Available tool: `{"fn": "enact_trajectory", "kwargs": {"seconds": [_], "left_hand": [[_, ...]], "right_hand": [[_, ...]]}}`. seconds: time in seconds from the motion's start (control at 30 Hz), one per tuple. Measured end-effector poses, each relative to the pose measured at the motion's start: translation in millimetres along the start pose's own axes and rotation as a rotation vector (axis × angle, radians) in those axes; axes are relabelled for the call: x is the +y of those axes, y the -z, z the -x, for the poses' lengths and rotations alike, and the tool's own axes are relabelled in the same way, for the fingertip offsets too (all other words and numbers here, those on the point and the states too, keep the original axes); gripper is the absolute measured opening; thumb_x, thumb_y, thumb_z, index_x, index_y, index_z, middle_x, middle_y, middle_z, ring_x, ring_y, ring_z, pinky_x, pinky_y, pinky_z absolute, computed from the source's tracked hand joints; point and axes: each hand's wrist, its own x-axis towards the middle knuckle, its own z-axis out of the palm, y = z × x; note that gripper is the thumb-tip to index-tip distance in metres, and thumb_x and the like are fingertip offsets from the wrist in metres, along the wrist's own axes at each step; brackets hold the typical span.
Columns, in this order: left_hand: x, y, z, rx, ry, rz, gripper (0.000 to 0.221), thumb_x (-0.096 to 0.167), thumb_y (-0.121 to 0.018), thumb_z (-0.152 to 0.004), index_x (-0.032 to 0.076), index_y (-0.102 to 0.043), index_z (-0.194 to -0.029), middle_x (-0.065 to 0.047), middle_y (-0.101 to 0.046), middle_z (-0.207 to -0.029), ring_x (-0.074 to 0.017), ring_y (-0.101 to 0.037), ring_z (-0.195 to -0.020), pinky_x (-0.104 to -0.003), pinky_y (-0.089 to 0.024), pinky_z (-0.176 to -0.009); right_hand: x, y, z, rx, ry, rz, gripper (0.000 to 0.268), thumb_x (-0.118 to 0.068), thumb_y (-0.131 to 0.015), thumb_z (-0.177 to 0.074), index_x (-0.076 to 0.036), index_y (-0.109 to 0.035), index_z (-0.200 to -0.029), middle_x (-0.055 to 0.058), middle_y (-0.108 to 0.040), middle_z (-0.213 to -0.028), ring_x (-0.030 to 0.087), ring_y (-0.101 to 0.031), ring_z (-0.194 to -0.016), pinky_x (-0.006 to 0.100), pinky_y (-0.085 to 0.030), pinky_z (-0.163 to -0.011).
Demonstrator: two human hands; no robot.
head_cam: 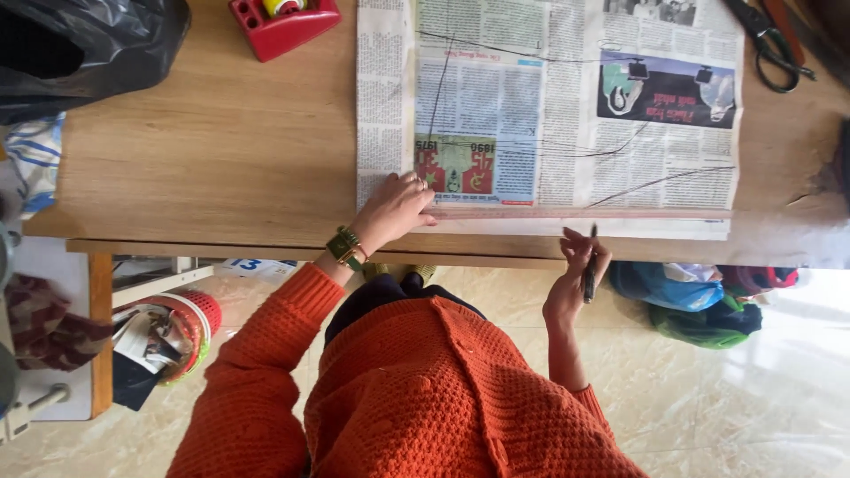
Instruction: Drawing a pattern on newspaper using a ruler and a pen.
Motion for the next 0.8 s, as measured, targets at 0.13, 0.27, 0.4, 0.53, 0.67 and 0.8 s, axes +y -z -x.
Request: {"fn": "enact_trajectory", "kwargs": {"seconds": [0.13, 0.27, 0.4, 0.53, 0.67, 0.8], "left_hand": [[40, 20, 10, -0.145, 0.032, 0.396, 0.031, 0.034, -0.063, -0.102, 0.005, -0.073, -0.104, -0.022, -0.074, -0.107, -0.0318, -0.065, -0.112, -0.044, -0.05, -0.094], [75, 8, 13, -0.128, -0.097, 0.578, 0.029, 0.03, -0.058, -0.105, 0.005, -0.07, -0.101, -0.02, -0.071, -0.102, -0.0332, -0.066, -0.11, -0.045, -0.052, -0.093], [92, -23, 6, 0.012, -0.232, 0.936, 0.034, 0.031, -0.047, -0.111, 0.005, -0.058, -0.092, -0.008, -0.054, -0.083, -0.0259, -0.06, -0.087, -0.037, -0.05, -0.081], [86, 16, 6, 0.141, -0.432, 0.881, 0.028, 0.03, -0.043, -0.112, 0.008, -0.057, -0.101, -0.005, -0.052, -0.086, -0.0278, -0.063, -0.09, -0.039, -0.051, -0.08], [54, 46, 34, 0.062, -0.57, 0.745, 0.023, 0.031, -0.052, -0.106, 0.01, -0.061, -0.104, -0.011, -0.062, -0.09, -0.0341, -0.064, -0.094, -0.047, -0.049, -0.078], [-22, 25, 42, 0.329, -0.414, 0.632, 0.023, 0.029, -0.054, -0.105, 0.011, -0.065, -0.095, -0.011, -0.06, -0.096, -0.0348, -0.06, -0.094, -0.043, -0.045, -0.082]], "right_hand": [[9, 16, -14, 0.166, 0.009, -0.001, 0.011, -0.029, -0.041, -0.114, -0.02, -0.036, -0.118, 0.012, -0.058, -0.136, 0.017, -0.055, -0.116, 0.036, -0.044, -0.099], [-16, 8, -11, 0.273, -0.07, -0.155, 0.016, -0.025, -0.044, -0.115, -0.023, -0.028, -0.113, 0.011, -0.046, -0.151, 0.023, -0.051, -0.129, 0.052, -0.04, -0.109], [-76, -42, 5, 0.313, -0.03, -0.355, 0.023, -0.005, -0.036, -0.111, -0.024, -0.026, -0.103, 0.012, -0.048, -0.151, 0.028, -0.053, -0.134, 0.053, -0.046, -0.108], [-59, -86, 32, 0.183, -0.142, -0.542, 0.015, -0.015, -0.041, -0.111, -0.022, -0.035, -0.099, 0.012, -0.068, -0.126, 0.02, -0.07, -0.106, 0.037, -0.059, -0.092], [-27, -110, 63, 0.251, 0.016, -0.345, 0.024, -0.018, -0.044, -0.114, -0.021, -0.029, -0.095, 0.011, -0.053, -0.061, 0.024, -0.058, -0.048, 0.026, -0.048, -0.055], [-50, -148, 115, 0.208, -0.069, -0.101, 0.033, -0.011, -0.061, -0.106, -0.017, -0.035, -0.086, 0.003, -0.049, -0.058, 0.013, -0.054, -0.043, 0.022, -0.046, -0.044]]}}
